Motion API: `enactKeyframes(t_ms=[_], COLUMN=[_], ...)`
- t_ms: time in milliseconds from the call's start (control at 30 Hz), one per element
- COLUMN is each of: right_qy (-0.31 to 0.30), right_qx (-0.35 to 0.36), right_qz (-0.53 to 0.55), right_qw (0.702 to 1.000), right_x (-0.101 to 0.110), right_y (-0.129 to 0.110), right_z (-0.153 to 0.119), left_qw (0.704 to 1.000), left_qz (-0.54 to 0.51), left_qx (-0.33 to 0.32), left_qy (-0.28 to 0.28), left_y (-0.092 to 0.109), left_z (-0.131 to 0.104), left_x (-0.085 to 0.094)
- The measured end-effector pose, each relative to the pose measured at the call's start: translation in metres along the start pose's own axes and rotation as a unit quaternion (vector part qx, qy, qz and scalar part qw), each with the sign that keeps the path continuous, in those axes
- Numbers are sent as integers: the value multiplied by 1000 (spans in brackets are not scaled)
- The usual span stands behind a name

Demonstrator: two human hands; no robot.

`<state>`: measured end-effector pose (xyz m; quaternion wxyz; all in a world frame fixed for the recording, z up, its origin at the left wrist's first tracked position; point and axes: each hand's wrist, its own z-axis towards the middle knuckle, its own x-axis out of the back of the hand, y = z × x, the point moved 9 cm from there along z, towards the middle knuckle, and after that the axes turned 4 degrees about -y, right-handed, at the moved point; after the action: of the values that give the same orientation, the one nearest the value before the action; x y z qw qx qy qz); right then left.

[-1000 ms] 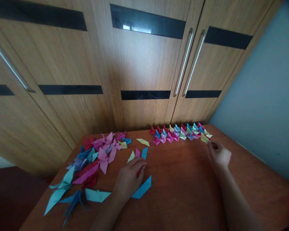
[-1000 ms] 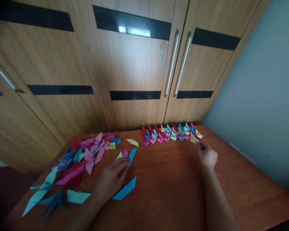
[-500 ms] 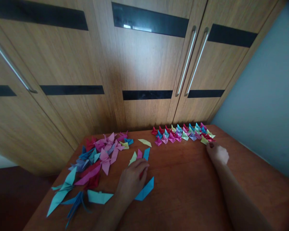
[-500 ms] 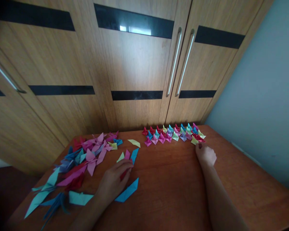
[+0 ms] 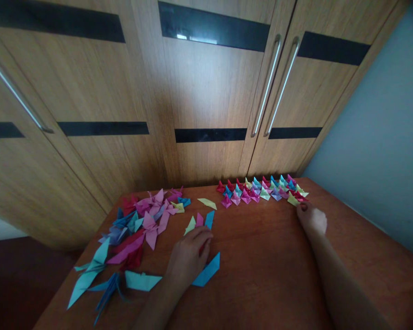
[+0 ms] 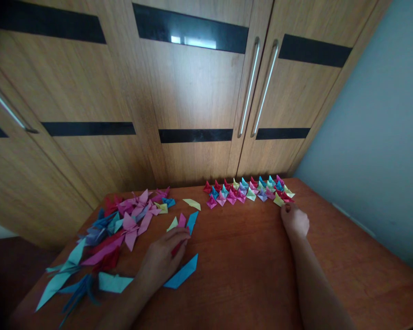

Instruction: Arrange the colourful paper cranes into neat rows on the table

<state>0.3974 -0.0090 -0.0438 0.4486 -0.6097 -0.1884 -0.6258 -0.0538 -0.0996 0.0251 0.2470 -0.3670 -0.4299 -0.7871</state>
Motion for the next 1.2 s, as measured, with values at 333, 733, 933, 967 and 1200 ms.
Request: enactKeyframes(t_ms=[333, 733, 933, 967, 1200], right_qy=[39, -180, -174, -174, -166], right_qx=[152, 419, 406, 406, 413], right_qz=[166, 219, 260, 261, 263], right_qw=[974, 863, 858, 858, 856], right_x=[17, -20, -20, -20, -17], right_y=[-67, -184, -174, -174, -176], right_z=[-42, -142, -125, -125, -127], left_qw=[1000, 977, 962, 959, 946], left_qz=[10, 124, 172, 183, 234], left_qx=[8, 171, 210, 215, 225], left_qy=[6, 28, 13, 10, -17], left_y=[-5, -79, -92, -92, -93], left_z=[1, 5, 24, 28, 42], left_x=[5, 31, 32, 32, 31])
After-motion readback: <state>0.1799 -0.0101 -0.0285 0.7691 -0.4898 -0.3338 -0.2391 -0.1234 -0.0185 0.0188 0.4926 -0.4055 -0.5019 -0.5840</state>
